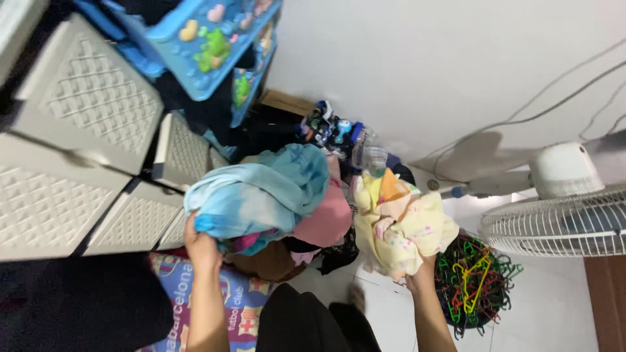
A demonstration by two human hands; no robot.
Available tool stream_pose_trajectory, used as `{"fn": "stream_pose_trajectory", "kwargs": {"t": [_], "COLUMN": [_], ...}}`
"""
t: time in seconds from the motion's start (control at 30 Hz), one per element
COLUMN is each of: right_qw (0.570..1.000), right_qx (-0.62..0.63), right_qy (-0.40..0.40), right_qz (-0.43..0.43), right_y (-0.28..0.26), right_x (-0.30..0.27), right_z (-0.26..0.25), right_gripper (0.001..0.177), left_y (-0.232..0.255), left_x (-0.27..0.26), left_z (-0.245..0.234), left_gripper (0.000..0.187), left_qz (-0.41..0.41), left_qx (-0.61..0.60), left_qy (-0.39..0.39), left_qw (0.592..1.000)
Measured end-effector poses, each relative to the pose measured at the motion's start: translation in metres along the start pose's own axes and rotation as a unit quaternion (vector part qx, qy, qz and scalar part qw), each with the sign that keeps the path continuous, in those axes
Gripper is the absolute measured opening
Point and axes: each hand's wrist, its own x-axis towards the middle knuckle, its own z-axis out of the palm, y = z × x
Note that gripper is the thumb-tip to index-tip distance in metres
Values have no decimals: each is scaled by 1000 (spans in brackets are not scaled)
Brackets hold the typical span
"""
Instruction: Folding a blanket on a bed and tidying items in a bedroom.
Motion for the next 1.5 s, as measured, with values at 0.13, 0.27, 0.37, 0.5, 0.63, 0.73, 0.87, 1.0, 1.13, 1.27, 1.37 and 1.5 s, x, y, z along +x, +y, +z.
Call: {"fn": "stream_pose_trajectory", "kwargs": {"t": [0.13,0.27,0.37,0.5,0.63,0.73,0.87,1.0,1.13,1.27,1.37,1.5], "right_qw": [999,997,982,931,923,901,836,693,560,493,431,354], "right_qx": [-22,-34,85,129,-37,-289,-319,-282,-333,-254,-204,-206], "right_qy": [17,-46,-135,-218,-190,-179,-434,-662,-757,-827,-872,-911], "right_qz": [21,60,103,262,332,268,103,39,-41,-96,-111,-41], "right_y": [-1,0,27,29,-10,-2,98,162,67,101,142,178], "right_x": [26,52,79,96,74,71,57,-7,-126,-183,-210,-246], "right_z": [29,74,96,163,230,253,245,249,288,279,255,233], "right_gripper": [62,59,49,70,60,66,55,57,89,101,82,57], "left_y": [97,173,216,242,268,283,274,267,247,239,246,234], "left_x": [-42,-81,-118,-168,-222,-255,-293,-335,-397,-463,-510,-580], "left_z": [-19,-29,-43,-74,-88,-76,-66,-54,-51,-33,-11,-4], "left_gripper": [27,31,31,19,14,16,14,14,10,5,4,5], "left_qz": [28,90,107,173,267,315,320,306,318,325,346,371], "left_qx": [-111,-80,-58,-93,-123,-82,-87,-95,-82,-87,-70,-37], "left_qy": [38,97,176,234,303,324,356,440,501,557,598,661], "left_qw": [993,988,977,952,907,888,874,839,801,759,720,651]}}
